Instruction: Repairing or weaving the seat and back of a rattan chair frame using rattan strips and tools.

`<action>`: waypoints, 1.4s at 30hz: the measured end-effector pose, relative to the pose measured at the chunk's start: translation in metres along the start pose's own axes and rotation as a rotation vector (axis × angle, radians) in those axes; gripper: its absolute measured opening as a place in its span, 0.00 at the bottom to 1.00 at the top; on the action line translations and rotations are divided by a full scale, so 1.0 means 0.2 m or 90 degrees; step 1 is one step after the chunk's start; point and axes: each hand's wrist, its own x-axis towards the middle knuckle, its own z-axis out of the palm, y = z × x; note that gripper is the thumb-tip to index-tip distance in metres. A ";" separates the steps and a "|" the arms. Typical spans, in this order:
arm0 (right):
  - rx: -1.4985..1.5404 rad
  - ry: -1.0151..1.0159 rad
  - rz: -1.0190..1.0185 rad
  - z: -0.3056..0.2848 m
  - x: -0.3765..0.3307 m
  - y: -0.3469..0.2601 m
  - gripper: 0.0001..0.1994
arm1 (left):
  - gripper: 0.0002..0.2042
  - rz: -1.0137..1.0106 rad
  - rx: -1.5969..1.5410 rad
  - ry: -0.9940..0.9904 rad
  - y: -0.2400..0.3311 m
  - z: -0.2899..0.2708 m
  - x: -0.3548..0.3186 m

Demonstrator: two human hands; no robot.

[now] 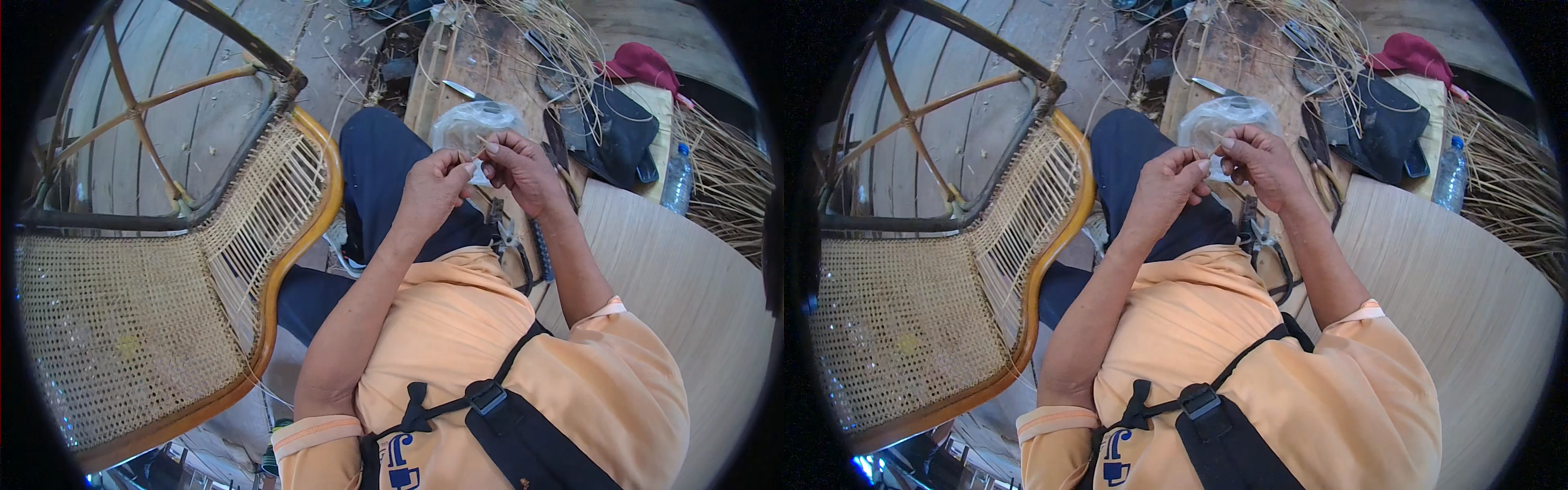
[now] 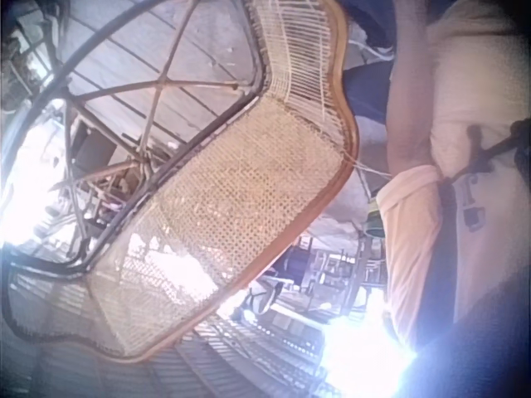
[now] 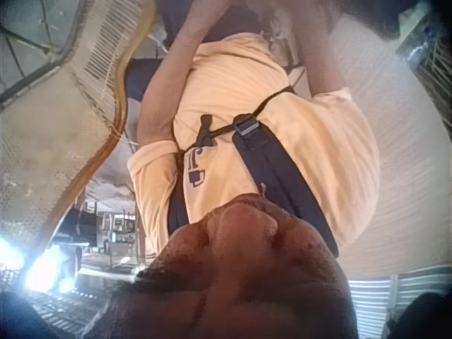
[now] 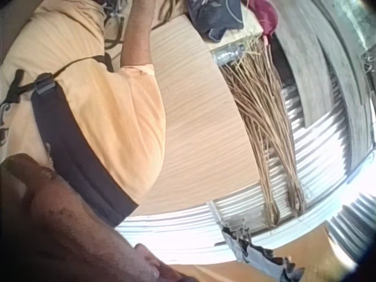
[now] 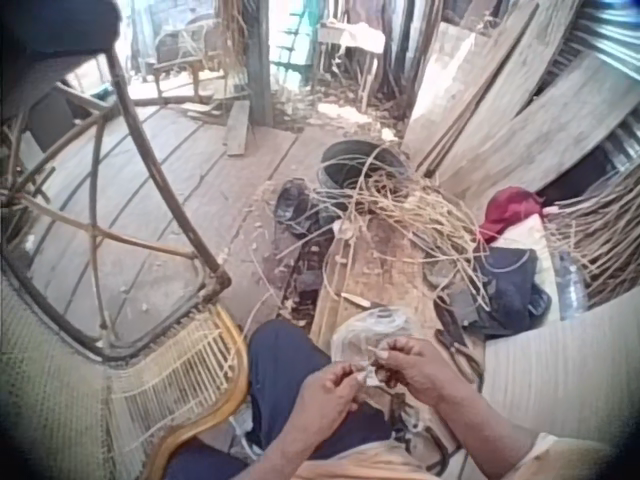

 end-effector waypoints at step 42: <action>-0.296 -0.125 -0.408 0.74 -0.17 0.20 0.04 | 0.09 0.133 -0.364 0.168 -0.07 -0.42 -0.59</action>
